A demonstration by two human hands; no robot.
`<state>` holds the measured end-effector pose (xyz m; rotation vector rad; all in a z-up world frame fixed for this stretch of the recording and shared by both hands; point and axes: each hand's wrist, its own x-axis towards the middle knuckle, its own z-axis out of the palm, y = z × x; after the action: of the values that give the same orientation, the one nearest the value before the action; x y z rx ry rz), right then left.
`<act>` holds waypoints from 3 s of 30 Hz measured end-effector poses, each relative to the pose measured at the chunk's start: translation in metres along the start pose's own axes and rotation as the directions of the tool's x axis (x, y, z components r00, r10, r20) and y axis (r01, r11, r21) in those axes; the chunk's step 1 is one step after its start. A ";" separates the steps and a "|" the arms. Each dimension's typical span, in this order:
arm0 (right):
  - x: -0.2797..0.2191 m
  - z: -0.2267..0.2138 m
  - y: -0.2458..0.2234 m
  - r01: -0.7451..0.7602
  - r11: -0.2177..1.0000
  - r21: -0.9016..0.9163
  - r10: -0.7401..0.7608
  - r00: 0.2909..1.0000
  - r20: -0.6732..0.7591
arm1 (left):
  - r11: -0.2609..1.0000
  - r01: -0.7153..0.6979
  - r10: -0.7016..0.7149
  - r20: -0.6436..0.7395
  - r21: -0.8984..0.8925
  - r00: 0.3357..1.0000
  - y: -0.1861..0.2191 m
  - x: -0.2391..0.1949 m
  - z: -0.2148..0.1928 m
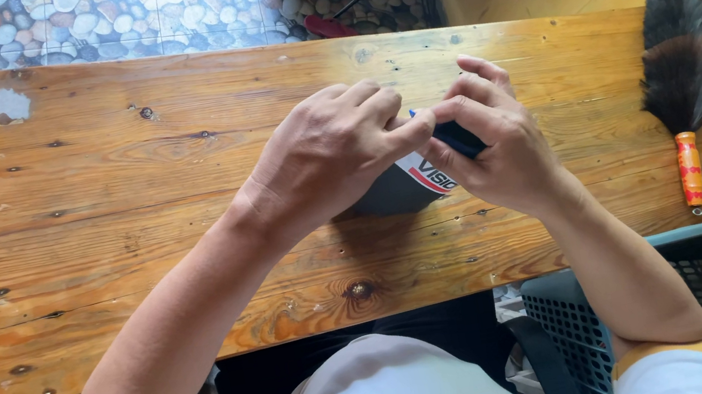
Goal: The person cleans a small black pouch and a larger black bag on a wooden table using a feather duster. They brush the surfaces of the items, fold the larger bag, and place the cleaned pouch into a plastic basket.
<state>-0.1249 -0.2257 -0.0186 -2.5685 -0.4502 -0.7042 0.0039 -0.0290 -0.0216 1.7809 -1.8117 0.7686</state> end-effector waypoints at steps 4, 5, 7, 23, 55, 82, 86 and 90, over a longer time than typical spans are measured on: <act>-0.002 -0.002 -0.003 -0.038 0.999 -0.026 0.039 0.999 0.009 | 1.000 -0.019 0.019 -0.025 0.014 1.000 -0.001 0.001 0.000; -0.004 -0.002 -0.003 -0.075 0.997 -0.005 0.075 0.997 0.007 | 0.999 -0.021 0.022 -0.010 0.034 1.000 -0.002 0.001 0.001; -0.009 -0.005 -0.001 -0.111 0.994 0.017 0.111 0.994 0.003 | 0.998 -0.026 0.026 0.004 0.055 1.000 -0.003 0.000 0.001; -0.038 -0.028 0.002 -0.046 0.996 -0.072 0.048 0.999 0.015 | 0.992 -0.071 0.068 0.028 0.108 0.997 -0.005 0.001 0.001; -0.038 -0.039 0.018 -0.101 0.995 0.016 0.099 0.992 0.081 | 0.999 0.027 -0.028 0.012 0.036 1.000 0.015 0.021 0.022; -0.049 -0.031 0.015 -0.375 0.906 0.196 0.379 0.925 0.020 | 0.982 -0.166 0.159 0.076 0.093 0.984 0.013 0.047 0.041; -0.044 -0.024 0.023 -0.250 0.955 0.157 0.253 0.967 0.000 | 0.980 -0.178 0.175 0.043 0.090 0.984 0.014 0.050 0.043; -0.031 -0.030 0.017 -0.305 0.942 0.139 0.304 0.952 0.023 | 0.960 -0.107 0.098 0.047 0.257 0.994 0.004 0.053 0.041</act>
<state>-0.1550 -0.2601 -0.0176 -2.4290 -0.0921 -0.5386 -0.0005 -0.0960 -0.0150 1.8811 -1.9106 1.0652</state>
